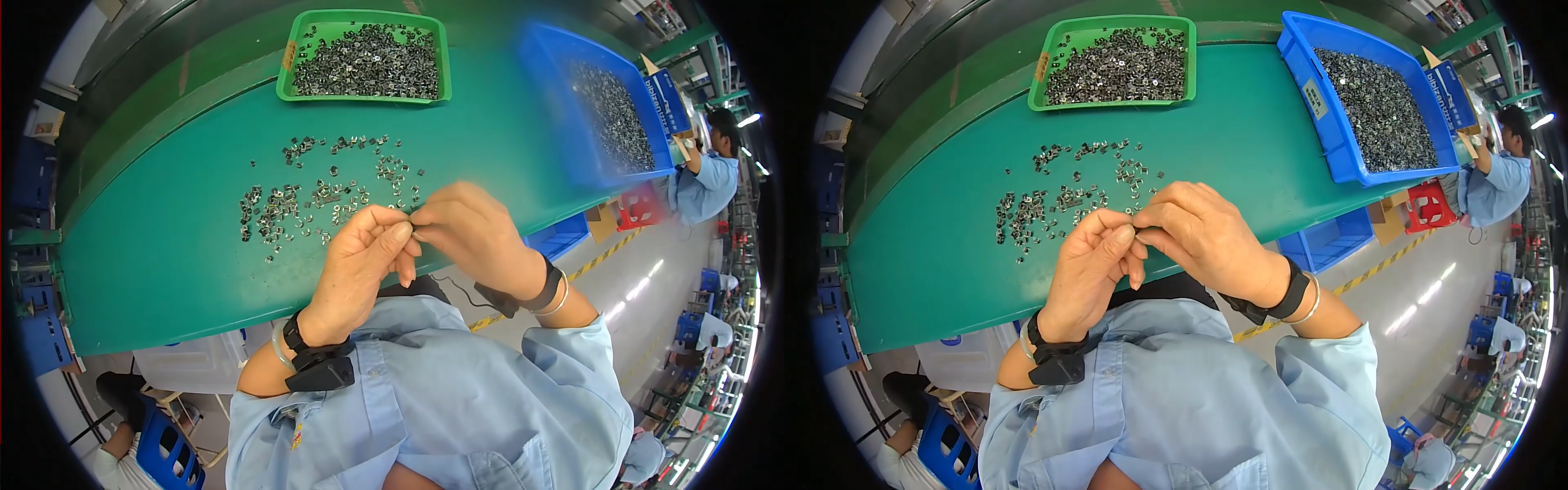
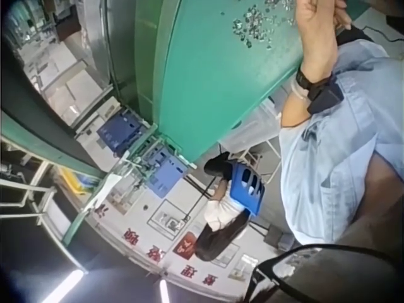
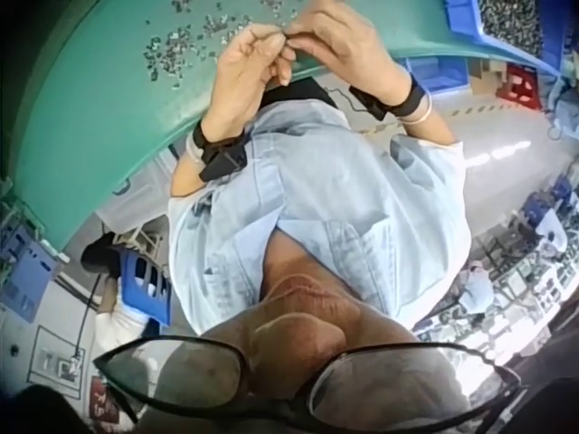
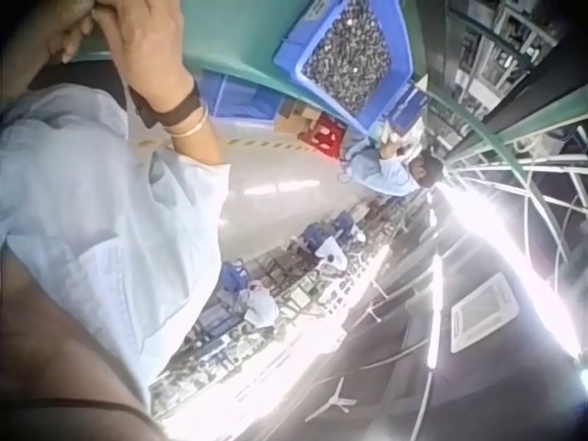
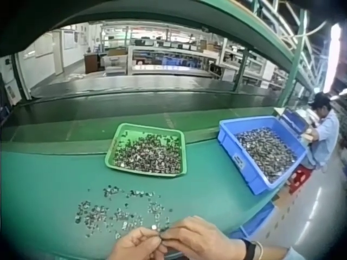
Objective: The person picks up small metal components from a green tray and the table, joining them together by hand. They place the assembled parts onto the green work surface and repeat the process.
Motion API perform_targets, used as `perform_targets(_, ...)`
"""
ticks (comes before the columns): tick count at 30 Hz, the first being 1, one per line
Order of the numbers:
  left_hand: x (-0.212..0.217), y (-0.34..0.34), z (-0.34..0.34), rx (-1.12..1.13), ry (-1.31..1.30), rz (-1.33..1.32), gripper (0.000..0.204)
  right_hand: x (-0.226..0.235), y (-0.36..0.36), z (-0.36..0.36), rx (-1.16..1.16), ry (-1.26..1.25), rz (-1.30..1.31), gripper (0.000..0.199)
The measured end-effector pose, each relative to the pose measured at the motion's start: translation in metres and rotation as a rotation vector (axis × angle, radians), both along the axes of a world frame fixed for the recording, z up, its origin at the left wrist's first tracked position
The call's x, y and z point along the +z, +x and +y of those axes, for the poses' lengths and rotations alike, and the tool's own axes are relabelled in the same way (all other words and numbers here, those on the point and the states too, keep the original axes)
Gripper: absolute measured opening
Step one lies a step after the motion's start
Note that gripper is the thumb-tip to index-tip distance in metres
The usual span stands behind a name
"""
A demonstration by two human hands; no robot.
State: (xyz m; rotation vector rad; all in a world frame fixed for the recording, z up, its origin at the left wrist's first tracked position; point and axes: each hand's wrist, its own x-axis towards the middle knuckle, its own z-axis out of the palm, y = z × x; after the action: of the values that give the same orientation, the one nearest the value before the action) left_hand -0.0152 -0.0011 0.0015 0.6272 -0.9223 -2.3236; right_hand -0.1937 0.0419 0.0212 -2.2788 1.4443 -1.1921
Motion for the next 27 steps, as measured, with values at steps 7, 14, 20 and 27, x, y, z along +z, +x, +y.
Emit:
perform_targets(7,0.002,0.005,0.001,0.013,0.022,-0.035,0.016,-0.005,0.009,0.003,-0.005,0.047,-0.113,0.022)
perform_targets(14,-0.001,0.007,0.002,-0.033,0.124,0.043,0.016,-0.004,0.008,0.007,-0.021,0.064,-0.135,0.021)
perform_targets(20,0.001,0.009,0.004,0.003,0.043,0.0,0.016,-0.003,0.017,0.005,-0.04,0.073,-0.219,0.022)
perform_targets(27,0.002,0.011,0.006,0.037,-0.013,-0.029,0.015,-0.007,0.016,0.006,-0.031,0.015,-0.202,0.023)
